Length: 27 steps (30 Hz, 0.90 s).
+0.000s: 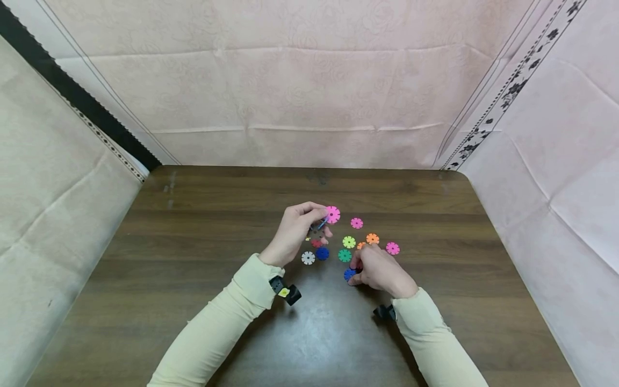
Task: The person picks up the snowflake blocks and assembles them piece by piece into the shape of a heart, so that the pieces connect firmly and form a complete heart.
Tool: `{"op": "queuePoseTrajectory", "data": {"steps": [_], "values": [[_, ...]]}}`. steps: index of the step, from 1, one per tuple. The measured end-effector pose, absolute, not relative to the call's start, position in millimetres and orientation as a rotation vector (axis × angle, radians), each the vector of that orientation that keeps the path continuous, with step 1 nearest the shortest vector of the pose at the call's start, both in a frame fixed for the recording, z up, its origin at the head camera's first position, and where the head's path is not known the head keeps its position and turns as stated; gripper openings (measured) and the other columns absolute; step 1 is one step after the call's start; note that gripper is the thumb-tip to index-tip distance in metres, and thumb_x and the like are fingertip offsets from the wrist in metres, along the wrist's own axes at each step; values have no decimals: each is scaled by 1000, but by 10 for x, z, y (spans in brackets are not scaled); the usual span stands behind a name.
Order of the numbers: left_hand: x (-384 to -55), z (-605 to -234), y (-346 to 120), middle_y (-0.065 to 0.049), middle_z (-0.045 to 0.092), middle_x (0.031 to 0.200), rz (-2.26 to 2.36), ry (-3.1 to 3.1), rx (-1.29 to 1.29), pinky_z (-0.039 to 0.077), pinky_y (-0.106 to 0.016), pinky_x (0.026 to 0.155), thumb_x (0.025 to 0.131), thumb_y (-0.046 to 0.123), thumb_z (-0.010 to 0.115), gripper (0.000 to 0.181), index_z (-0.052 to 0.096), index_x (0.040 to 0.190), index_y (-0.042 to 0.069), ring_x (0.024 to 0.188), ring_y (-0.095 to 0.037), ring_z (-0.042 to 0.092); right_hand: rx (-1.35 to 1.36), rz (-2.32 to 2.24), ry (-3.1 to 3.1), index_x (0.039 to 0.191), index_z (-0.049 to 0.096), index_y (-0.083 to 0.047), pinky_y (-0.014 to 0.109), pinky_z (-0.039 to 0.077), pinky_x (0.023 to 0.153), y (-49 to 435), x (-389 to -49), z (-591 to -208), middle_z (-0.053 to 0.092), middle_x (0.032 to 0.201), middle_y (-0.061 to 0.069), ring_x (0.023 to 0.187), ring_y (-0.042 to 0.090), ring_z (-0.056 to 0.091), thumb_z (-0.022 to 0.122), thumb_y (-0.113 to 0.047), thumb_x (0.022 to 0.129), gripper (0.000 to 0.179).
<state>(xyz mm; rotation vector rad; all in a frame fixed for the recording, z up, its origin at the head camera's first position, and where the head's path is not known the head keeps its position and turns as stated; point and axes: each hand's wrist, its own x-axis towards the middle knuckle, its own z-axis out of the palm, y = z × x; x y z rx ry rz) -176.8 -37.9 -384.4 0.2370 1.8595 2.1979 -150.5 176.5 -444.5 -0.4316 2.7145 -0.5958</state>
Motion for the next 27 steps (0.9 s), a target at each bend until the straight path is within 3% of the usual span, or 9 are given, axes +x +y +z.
{"op": "queuePoseTrajectory", "data": {"steps": [5,10,16,20,27], "values": [[-1765,-3849,-381,-14,67,73,2195,1875,228,57,-36,60,98,21,60,23,67,106,1,59,-21,66,-390,-736,2669,82,62,-14,28,47,56,1780,-1484,-4446,58,73,-4,63,14,52,85,-20,76,25],[-1767,-3848,-376,-14,67,73,2197,1867,229,58,-40,62,97,21,60,23,67,106,1,60,-21,66,-427,-1107,2646,92,62,-10,28,49,54,1802,-1489,-4379,59,76,1,63,15,55,76,-13,85,16],[-1757,-3843,-379,-16,68,74,2171,1898,243,56,-55,70,97,22,60,24,69,110,4,60,-21,66,-451,-1567,2761,97,69,-18,29,51,55,1802,-1475,-4231,64,87,-1,70,21,57,72,-31,89,15],[-1758,-3844,-375,-17,70,77,2154,1905,245,58,-45,68,96,24,61,25,70,116,10,61,-20,67,-437,-1773,2769,102,70,-19,29,54,61,1765,-1434,-4121,66,91,-2,76,20,58,70,-33,90,18],[-1764,-3844,-351,-15,70,79,2181,1883,277,58,-33,62,97,22,62,27,68,119,8,61,-20,68,-577,-1887,2826,102,70,-2,23,51,64,1613,-1279,-3781,67,89,8,74,21,56,72,-3,87,15]]}}
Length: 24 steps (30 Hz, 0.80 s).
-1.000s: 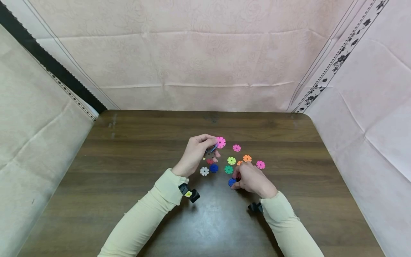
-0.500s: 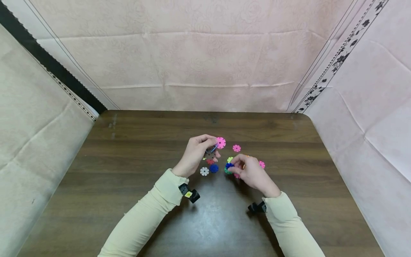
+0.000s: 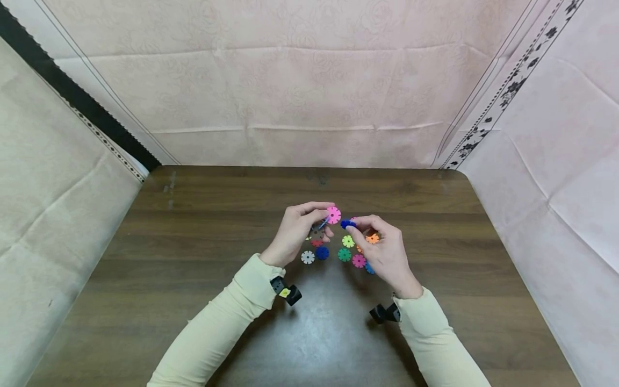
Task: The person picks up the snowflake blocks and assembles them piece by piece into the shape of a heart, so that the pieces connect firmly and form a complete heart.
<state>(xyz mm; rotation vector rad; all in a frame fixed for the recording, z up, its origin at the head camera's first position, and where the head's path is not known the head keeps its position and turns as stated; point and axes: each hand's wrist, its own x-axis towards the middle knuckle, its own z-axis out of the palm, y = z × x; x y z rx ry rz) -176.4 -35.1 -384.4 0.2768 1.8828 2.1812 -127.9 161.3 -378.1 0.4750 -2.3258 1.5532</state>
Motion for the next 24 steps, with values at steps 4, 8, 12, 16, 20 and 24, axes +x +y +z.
{"op": "queuePoseTrajectory", "data": {"steps": [4,8,12,16,20,24], "values": [[-1760,-3829,-335,-15,69,78,2198,1869,299,58,-32,61,97,20,61,25,68,116,5,61,-20,67,532,1473,-2291,98,69,2,19,50,64,1564,-1236,-3679,67,87,12,71,20,57,72,1,85,14],[-1749,-3816,-321,-19,68,78,2199,1865,320,58,-33,61,97,18,61,23,68,115,5,60,-20,67,520,1442,-2268,96,69,2,19,50,63,1580,-1283,-3756,69,86,11,70,18,57,74,2,83,13],[-1737,-3802,-314,-20,68,78,2194,1882,335,59,-36,63,97,16,60,25,67,118,5,61,-21,67,513,1424,-2257,95,71,-3,18,50,62,1627,-1364,-3909,70,86,6,69,14,57,76,1,81,15],[-1724,-3791,-305,-22,68,79,2189,1885,345,59,-37,65,98,16,59,26,67,122,9,62,-21,67,539,1421,-2228,94,72,-6,17,50,61,1628,-1377,-3937,70,85,3,68,13,58,77,-2,81,15],[-1713,-3785,-296,-18,69,77,2180,1887,360,59,-36,65,98,17,58,26,67,122,10,61,-21,67,552,1398,-2216,92,70,1,16,51,63,1573,-1304,-3811,69,84,10,68,16,59,77,5,79,15],[-1699,-3771,-291,-23,68,79,2199,1867,356,59,-38,63,99,18,59,24,68,118,8,62,-27,67,548,1362,-2205,90,69,3,23,54,63,1582,-1342,-3895,69,84,12,69,16,59,77,8,77,16]]}}
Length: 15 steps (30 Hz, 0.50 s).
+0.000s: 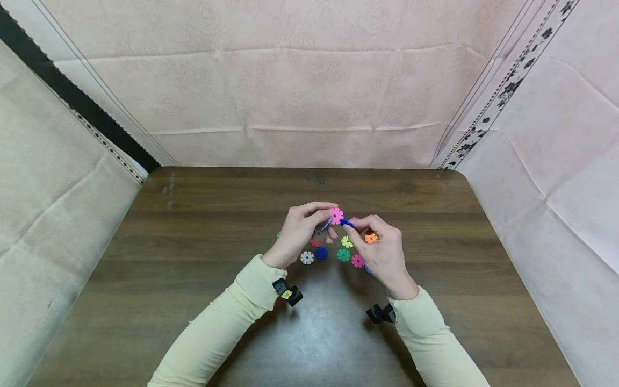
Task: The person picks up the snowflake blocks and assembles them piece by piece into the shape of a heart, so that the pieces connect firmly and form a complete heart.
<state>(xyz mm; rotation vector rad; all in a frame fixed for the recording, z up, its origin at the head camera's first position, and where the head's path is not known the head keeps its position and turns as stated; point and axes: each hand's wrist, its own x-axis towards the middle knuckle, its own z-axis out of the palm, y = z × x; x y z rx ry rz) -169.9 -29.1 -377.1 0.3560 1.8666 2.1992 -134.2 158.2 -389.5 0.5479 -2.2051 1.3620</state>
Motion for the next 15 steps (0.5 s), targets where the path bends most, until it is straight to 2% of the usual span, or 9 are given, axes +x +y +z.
{"op": "queuePoseTrajectory", "data": {"steps": [3,6,11,15], "values": [[-1697,-3769,-287,-31,66,84,2222,1845,342,59,-42,62,98,19,59,24,69,115,6,63,-32,67,549,1349,-2194,89,70,-1,29,55,64,1600,-1389,-3984,69,85,8,70,13,59,78,5,77,16],[-1701,-3775,-283,-33,64,86,2232,1839,336,59,-46,63,98,20,60,24,69,115,5,64,-35,67,558,1336,-2186,90,71,-5,29,55,66,1598,-1396,-4001,70,86,4,72,12,60,80,0,77,16],[-1702,-3777,-279,-31,65,84,2227,1847,337,59,-47,65,98,19,60,24,69,114,4,63,-31,67,579,1314,-2165,91,72,-7,27,56,67,1593,-1397,-4006,70,86,2,73,12,61,80,-4,79,15],[-1702,-3775,-275,-26,67,78,2211,1880,338,59,-46,64,98,19,60,24,70,113,4,59,-24,67,586,1298,-2158,90,72,-8,26,56,68,1591,-1402,-4012,70,86,1,73,11,62,80,-3,78,15]]}}
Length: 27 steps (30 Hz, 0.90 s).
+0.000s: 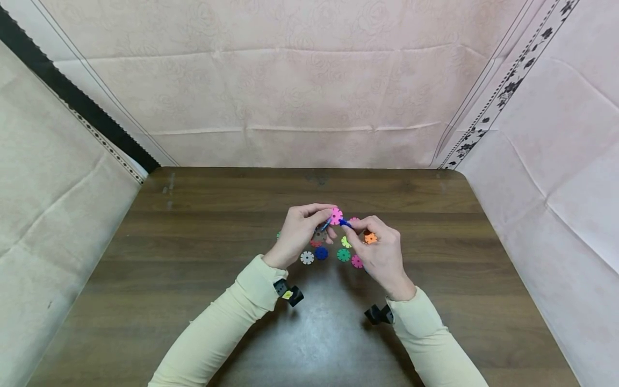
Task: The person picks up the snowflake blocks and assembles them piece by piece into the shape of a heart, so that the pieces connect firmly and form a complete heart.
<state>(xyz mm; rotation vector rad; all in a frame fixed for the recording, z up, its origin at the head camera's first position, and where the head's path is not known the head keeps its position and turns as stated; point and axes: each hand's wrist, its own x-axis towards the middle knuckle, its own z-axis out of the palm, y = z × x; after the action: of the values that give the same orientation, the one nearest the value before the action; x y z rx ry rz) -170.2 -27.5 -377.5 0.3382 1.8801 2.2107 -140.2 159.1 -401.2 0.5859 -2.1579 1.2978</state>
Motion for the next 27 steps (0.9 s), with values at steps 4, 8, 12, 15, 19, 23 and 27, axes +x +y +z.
{"op": "queuePoseTrajectory", "data": {"steps": [4,8,12,15,19,23,27], "values": [[-1699,-3780,-265,-22,68,75,2205,1905,345,58,-50,64,98,19,59,25,69,115,3,57,-24,66,589,1260,-2164,91,72,-7,25,57,70,1590,-1401,-4027,70,86,2,74,11,64,81,-1,77,17],[-1694,-3793,-251,-24,67,76,2217,1892,358,58,-51,64,98,18,59,26,68,117,2,56,-25,66,595,1249,-2149,92,74,-5,24,57,69,1589,-1397,-4044,71,87,4,74,13,66,80,-3,78,15],[-1686,-3810,-248,-26,66,77,2233,1878,344,58,-49,65,98,18,59,27,69,118,3,57,-25,67,596,1267,-2127,93,75,-5,23,57,68,1572,-1395,-4049,71,87,4,74,14,67,80,-4,78,15],[-1679,-3818,-250,-23,67,75,2236,1889,324,58,-47,66,99,18,58,27,69,119,4,57,-23,67,590,1271,-2122,93,75,-4,23,57,68,1552,-1393,-4044,71,88,5,75,13,67,80,-5,78,16],[-1683,-3830,-248,-15,68,72,2244,1889,318,59,-43,66,99,17,58,28,68,120,2,57,-21,67,581,1245,-2109,93,75,-3,26,57,69,1523,-1396,-4033,71,87,6,75,14,67,80,-6,78,16],[-1695,-3830,-242,-14,68,73,2263,1870,308,59,-42,66,99,16,58,28,67,120,1,59,-20,67,577,1227,-2091,94,76,-2,33,58,68,1501,-1411,-4019,72,87,6,75,15,67,81,-5,77,17],[-1706,-3825,-236,-14,69,74,2276,1857,306,59,-41,66,99,16,58,28,67,120,1,60,-22,68,585,1225,-2076,94,76,-2,36,58,66,1496,-1431,-4005,72,86,7,74,15,67,80,-4,78,17]]}}
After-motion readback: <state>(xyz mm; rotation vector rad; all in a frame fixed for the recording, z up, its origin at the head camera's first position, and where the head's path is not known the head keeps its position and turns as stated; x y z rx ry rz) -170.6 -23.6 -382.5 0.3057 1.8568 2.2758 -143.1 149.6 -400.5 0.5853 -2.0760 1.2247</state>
